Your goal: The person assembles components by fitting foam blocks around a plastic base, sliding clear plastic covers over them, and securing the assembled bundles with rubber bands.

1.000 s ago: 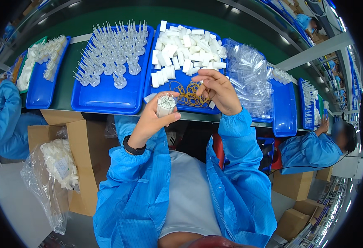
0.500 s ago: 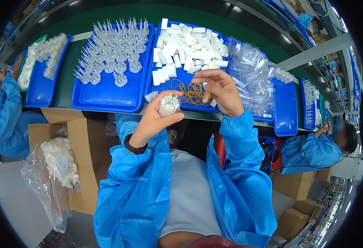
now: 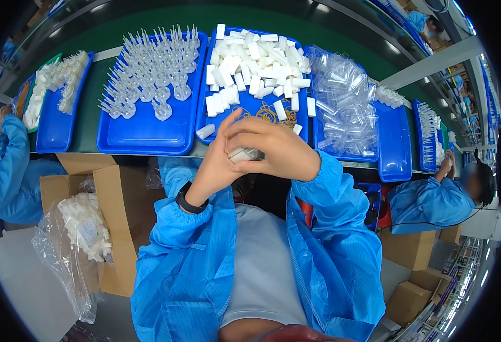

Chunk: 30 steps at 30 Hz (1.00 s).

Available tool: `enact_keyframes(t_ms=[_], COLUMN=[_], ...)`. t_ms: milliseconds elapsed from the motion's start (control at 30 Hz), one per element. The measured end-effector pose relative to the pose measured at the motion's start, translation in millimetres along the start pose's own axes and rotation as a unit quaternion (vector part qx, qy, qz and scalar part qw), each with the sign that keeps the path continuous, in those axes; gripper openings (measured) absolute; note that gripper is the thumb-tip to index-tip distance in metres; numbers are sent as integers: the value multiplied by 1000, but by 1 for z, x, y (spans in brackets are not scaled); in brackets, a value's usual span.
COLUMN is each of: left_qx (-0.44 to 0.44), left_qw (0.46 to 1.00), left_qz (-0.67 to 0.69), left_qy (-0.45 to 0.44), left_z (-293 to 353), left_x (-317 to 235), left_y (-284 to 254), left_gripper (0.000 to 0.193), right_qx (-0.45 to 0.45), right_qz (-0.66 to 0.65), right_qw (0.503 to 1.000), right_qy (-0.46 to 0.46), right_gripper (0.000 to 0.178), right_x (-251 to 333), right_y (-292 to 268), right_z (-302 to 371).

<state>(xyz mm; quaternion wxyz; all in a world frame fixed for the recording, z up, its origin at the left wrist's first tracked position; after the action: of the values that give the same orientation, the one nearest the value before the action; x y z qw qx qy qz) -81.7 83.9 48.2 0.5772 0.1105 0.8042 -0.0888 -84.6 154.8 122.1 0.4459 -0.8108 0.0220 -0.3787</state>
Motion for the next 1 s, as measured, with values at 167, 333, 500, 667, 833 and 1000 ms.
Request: enact_keyframes(t_ms=[167, 333, 500, 667, 833, 1000], left_qx=[-23, 8, 15, -71, -95, -89], left_qw=[965, 972, 949, 863, 979, 996], left_qz=[241, 198, 271, 473, 178, -4], left_qy=[-100, -123, -159, -162, -27, 10], left_z=[7, 6, 11, 12, 10, 3], left_x=[19, 25, 20, 41, 5, -20], left_y=[2, 2, -7, -19, -25, -24], left_gripper=[97, 86, 64, 32, 47, 75], right_qx=[63, -5, -4, -43, -155, -50], right_qz=[-127, -126, -103, -404, -716, -489], right_qw=[990, 991, 984, 913, 669, 857], right_qy=[14, 47, 146, -36, 129, 152], right_gripper=[38, 53, 31, 11, 43, 57], right_x=[-12, -28, -57, -23, -53, -36], right_y=[9, 8, 13, 14, 31, 11], right_z=[1, 15, 40, 55, 62, 34])
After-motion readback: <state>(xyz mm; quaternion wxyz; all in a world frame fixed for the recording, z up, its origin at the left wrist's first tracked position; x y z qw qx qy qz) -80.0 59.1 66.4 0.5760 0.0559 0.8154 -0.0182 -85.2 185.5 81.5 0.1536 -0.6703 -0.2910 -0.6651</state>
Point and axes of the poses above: each hand's wrist, its own z-axis away from the middle knuckle, its own y-axis out of the palm, x = y × z, the point moved 9 cm from there along -z, towards the middle knuckle, and after that the axes turned 6 degrees about z, right-handed, at the moved point
